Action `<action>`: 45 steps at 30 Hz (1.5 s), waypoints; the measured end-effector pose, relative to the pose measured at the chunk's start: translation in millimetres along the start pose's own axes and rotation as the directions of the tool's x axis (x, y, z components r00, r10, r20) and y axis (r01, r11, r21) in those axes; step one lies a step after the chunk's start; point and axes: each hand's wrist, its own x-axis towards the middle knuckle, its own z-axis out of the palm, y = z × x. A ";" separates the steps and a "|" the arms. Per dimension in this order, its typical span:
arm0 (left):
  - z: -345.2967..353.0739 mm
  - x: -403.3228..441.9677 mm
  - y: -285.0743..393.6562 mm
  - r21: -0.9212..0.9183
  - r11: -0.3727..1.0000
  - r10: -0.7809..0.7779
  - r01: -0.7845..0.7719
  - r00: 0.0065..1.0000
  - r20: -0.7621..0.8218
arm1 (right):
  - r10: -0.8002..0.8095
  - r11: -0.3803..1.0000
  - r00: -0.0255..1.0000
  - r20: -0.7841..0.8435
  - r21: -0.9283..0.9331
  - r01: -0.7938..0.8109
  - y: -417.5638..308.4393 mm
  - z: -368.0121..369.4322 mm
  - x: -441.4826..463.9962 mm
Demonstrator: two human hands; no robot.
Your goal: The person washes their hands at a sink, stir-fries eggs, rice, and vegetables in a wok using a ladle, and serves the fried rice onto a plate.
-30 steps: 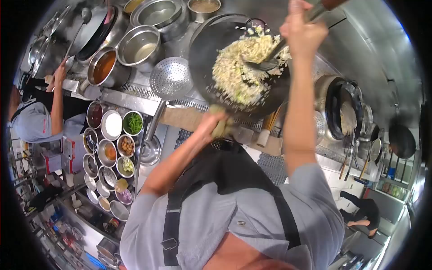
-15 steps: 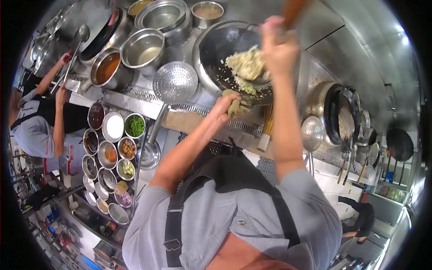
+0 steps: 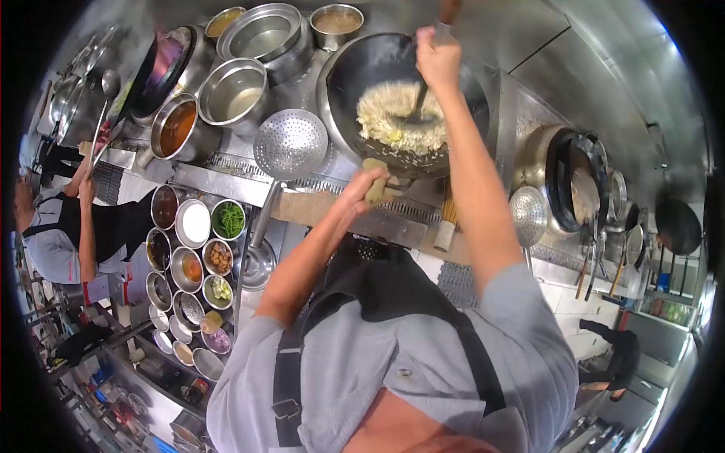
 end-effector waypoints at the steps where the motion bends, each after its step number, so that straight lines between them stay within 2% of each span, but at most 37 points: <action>1: -19.0 11.2 -8.6 0.024 1.000 0.008 -0.009 0.999 0.033 | -0.017 0.998 0.980 0.197 0.065 0.004 10.2 4.0 8.5; 2: -29.6 -1.0 -27.3 -0.046 0.994 0.100 -0.099 0.995 0.005 | 0.056 0.998 0.959 0.277 0.023 -0.064 -39.0 -18.0 22.1; 3: -30.0 -23.2 -35.9 -0.011 0.994 0.106 -0.106 0.994 0.010 | 0.154 0.988 0.922 0.355 -0.032 -0.153 -94.3 -46.5 27.6; 4: -22.8 -48.4 -37.8 0.015 0.994 0.112 -0.112 0.994 0.012 | 0.117 0.982 0.924 0.364 0.097 -0.163 -91.6 -61.8 36.9; 5: -18.3 -57.7 -36.8 0.033 0.991 0.129 -0.129 0.992 0.014 | 0.044 0.987 0.943 0.329 0.131 -0.092 -111.4 -77.3 37.7; 6: -21.4 -53.5 -38.2 -0.037 0.999 0.008 -0.008 1.000 -0.003 | 0.057 0.966 0.970 0.236 0.231 -0.113 -118.5 -80.0 35.2; 7: -8.2 -49.2 -26.4 -0.037 0.999 0.000 -0.001 1.000 -0.029 | 0.092 0.935 0.986 0.140 0.328 -0.134 -122.6 -81.4 24.6; 9: 41.9 -47.9 22.0 -0.004 1.000 0.024 -0.025 0.997 -0.069 | 0.009 0.992 1.000 -0.002 0.128 -0.009 -129.3 -61.7 -15.2; 11: 31.6 -8.0 27.5 0.054 0.995 0.082 -0.080 0.996 -0.037 | -0.145 0.988 0.989 -0.003 -0.062 0.144 -75.3 -11.9 -47.3; 12: 17.9 9.7 14.4 0.084 0.992 0.093 -0.091 0.995 -0.029 | -0.422 0.901 0.906 -0.015 -0.116 0.418 -17.7 13.3 -46.8; 13: -14.1 15.1 -19.2 0.004 0.997 0.074 -0.074 0.997 0.033 | -0.172 0.977 0.982 0.077 -0.118 0.180 -22.0 -5.4 -53.8; 14: -39.9 14.1 -35.4 -0.073 0.994 0.089 -0.082 0.991 0.104 | 0.061 0.991 0.985 0.160 -0.127 -0.041 -40.0 -27.5 -34.3; 15: -42.1 -10.5 -41.9 -0.050 0.995 0.087 -0.085 0.995 0.042 | 0.271 0.959 0.935 0.231 -0.145 -0.242 -64.8 -47.5 -3.2; 16: -36.7 -39.1 -47.7 -0.032 0.997 0.069 -0.069 0.997 -0.027 | 0.144 0.989 0.964 0.224 -0.001 -0.148 -107.7 -78.2 7.8; 17: -24.4 -47.9 -40.5 -0.057 0.997 0.042 -0.043 0.999 -0.019 | 0.198 0.972 0.973 0.115 0.104 -0.210 -102.4 -96.4 18.6; 18: -10.5 -56.8 -33.1 -0.086 0.996 0.019 -0.020 1.000 -0.015 | 0.189 0.936 0.980 0.055 0.291 -0.197 -107.1 -115.5 22.5; 19: 0.7 -67.1 -29.2 -0.114 0.993 -0.013 0.011 1.000 -0.013 | 0.103 0.890 0.995 -0.012 0.448 -0.086 -110.3 -126.0 18.1; 20: 10.9 -60.4 -10.8 -0.032 0.998 -0.047 0.048 0.999 0.003 | 0.122 0.937 0.986 -0.110 0.341 -0.078 -116.4 -125.0 0.9; 21: 34.5 -49.6 4.5 -0.099 0.994 0.031 -0.038 0.997 -0.072 | 0.112 0.971 0.970 -0.217 0.233 -0.060 -121.9 -114.1 -9.5; 23: 37.1 0.2 19.9 0.003 0.998 0.057 -0.057 0.998 -0.025 | -0.043 0.964 0.990 -0.135 -0.265 0.006 -77.5 -71.1 -36.2; 25: 8.4 4.3 -1.8 0.053 0.994 0.090 -0.093 0.995 0.041 | -0.277 0.928 0.960 -0.029 -0.265 0.260 -10.4 -35.5 -35.7; 26: -6.0 0.6 -12.7 0.075 0.991 0.105 -0.111 0.991 0.078 | -0.028 0.979 1.000 0.011 -0.203 0.029 -0.3 -47.8 -21.6; 27: -22.6 -12.1 -26.1 0.069 0.991 0.116 -0.118 0.993 0.039 | 0.198 0.973 0.978 0.070 -0.138 -0.187 2.6 -63.5 2.4; 29: -25.2 -43.2 -27.7 0.091 0.990 0.112 -0.109 0.993 -0.030 | 0.267 0.904 0.960 0.085 0.323 -0.280 -80.7 -101.0 18.8; 30: 2.4 -69.0 -17.0 0.106 0.989 0.106 -0.099 0.993 -0.058 | 0.263 0.906 0.965 -0.006 0.346 -0.245 -87.8 -107.6 23.5; 31: 16.0 -86.5 -17.1 0.111 0.990 0.097 -0.086 0.991 -0.093 | 0.203 0.867 0.978 -0.047 0.474 -0.157 -105.3 -106.5 20.0; 32: 4.6 -65.3 -15.3 0.098 0.995 0.006 0.001 0.997 -0.073 | 0.198 0.929 0.977 -0.083 0.332 -0.160 -118.4 -98.0 0.2; 33: 29.8 -62.0 3.2 -0.032 0.998 0.052 -0.052 0.999 0.015 | 0.174 0.972 0.977 -0.125 0.182 -0.150 -135.0 -82.4 -15.5; 34: 36.1 -36.3 16.2 -0.066 0.998 -0.003 -0.001 0.999 -0.048 | 0.004 0.997 0.983 -0.181 0.075 0.010 -131.3 -53.3 -34.7; 35: 40.5 -16.7 23.6 -0.032 0.999 0.030 -0.032 0.998 -0.059 | -0.333 0.943 0.920 -0.208 -0.052 0.329 -103.4 -14.2 -42.6; 36: 41.1 -1.0 24.3 0.000 0.999 0.052 -0.053 0.996 -0.073 | -0.257 0.944 0.965 -0.054 -0.227 0.239 -74.4 17.3 -56.6; 37: 33.4 7.8 12.5 0.027 0.998 0.059 -0.057 0.994 -0.094 | -0.137 0.987 0.983 0.123 -0.070 0.146 -66.2 30.7 -59.0; 38: 6.9 10.7 -10.5 -0.027 0.990 0.142 -0.141 0.988 0.053 | 0.027 0.998 0.971 0.237 -0.069 -0.011 -67.5 21.8 -52.4; 39: -17.8 3.7 -30.3 -0.013 0.990 0.139 -0.138 0.990 0.027 | 0.157 0.987 0.927 0.342 -0.078 -0.138 -74.5 8.5 -27.9; 41: -45.1 -35.4 -59.8 0.006 0.992 0.124 -0.124 0.992 -0.015 | 0.211 0.977 0.936 0.283 -0.102 -0.189 -74.9 -37.6 10.0; 43: -30.9 -51.3 -51.4 0.006 0.996 0.092 -0.092 0.995 -0.027 | 0.177 0.977 0.976 0.128 0.101 -0.190 -117.8 -79.4 29.8; 45: -7.4 -56.3 -34.4 -0.005 1.000 0.018 -0.018 0.999 -0.047 | 0.049 0.930 0.999 -0.001 0.366 -0.045 -158.9 -97.9 32.1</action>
